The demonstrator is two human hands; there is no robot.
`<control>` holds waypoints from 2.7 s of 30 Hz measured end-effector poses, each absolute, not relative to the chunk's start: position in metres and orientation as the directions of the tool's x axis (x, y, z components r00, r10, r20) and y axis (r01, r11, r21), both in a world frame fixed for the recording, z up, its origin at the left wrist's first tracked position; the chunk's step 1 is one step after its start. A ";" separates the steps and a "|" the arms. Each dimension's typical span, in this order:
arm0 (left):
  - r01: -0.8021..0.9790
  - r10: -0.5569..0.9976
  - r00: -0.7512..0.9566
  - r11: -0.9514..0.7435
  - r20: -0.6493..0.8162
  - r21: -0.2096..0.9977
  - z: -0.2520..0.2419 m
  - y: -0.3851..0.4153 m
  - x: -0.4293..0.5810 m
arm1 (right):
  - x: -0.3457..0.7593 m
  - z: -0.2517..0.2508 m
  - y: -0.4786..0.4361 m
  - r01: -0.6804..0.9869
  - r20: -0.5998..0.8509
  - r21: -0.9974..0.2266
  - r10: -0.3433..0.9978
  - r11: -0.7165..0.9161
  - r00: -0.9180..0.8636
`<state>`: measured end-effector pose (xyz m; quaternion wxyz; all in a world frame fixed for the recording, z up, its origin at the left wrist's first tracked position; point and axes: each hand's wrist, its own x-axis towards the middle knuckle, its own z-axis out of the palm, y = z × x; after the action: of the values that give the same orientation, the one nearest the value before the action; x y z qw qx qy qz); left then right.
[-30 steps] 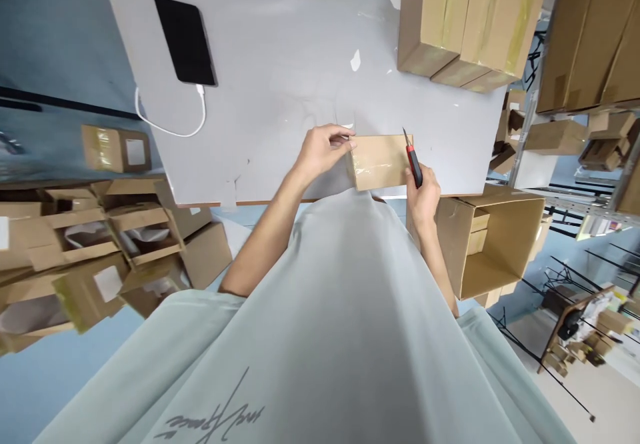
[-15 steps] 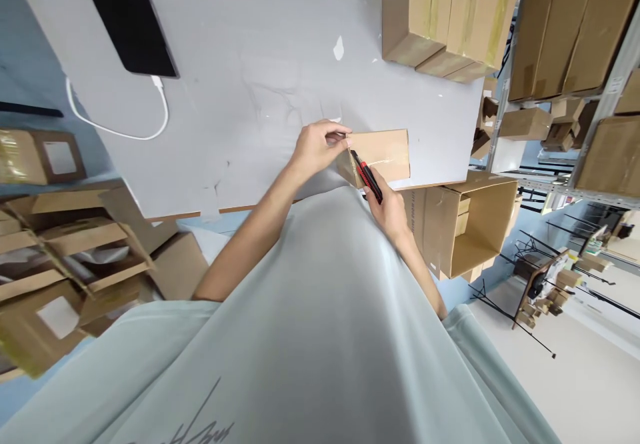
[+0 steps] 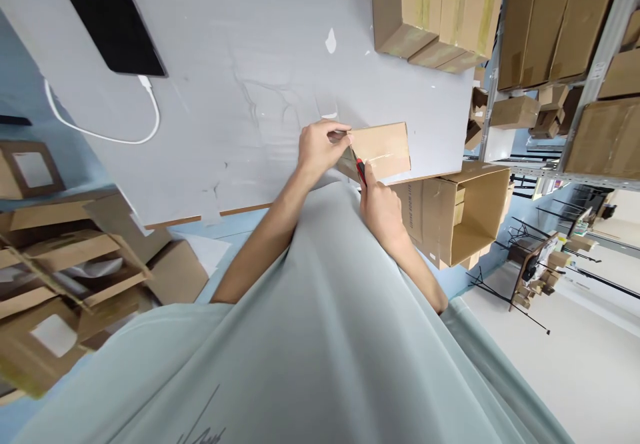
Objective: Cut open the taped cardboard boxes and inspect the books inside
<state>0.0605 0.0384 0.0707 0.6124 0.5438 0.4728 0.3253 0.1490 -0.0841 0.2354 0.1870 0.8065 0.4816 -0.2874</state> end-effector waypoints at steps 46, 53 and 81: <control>0.469 0.798 0.602 -0.381 0.027 0.797 0.112 -0.005 0.155 | 0.330 0.218 -0.117 0.758 -0.491 -0.405 0.821 -0.511 0.291; 0.456 0.810 0.586 -0.357 0.027 0.815 0.107 -0.006 0.152 | 0.331 0.204 -0.108 0.761 -0.515 -0.396 0.810 -0.514 0.279; 0.382 0.779 0.625 -0.360 0.049 0.851 0.103 -0.006 0.155 | 0.262 0.266 -0.097 0.808 -0.693 0.199 0.504 -0.555 0.516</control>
<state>0.1547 -0.0057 0.1034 0.4309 0.7917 0.3665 0.2307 0.2623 -0.0965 0.2659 0.2590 0.8313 0.3945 -0.2937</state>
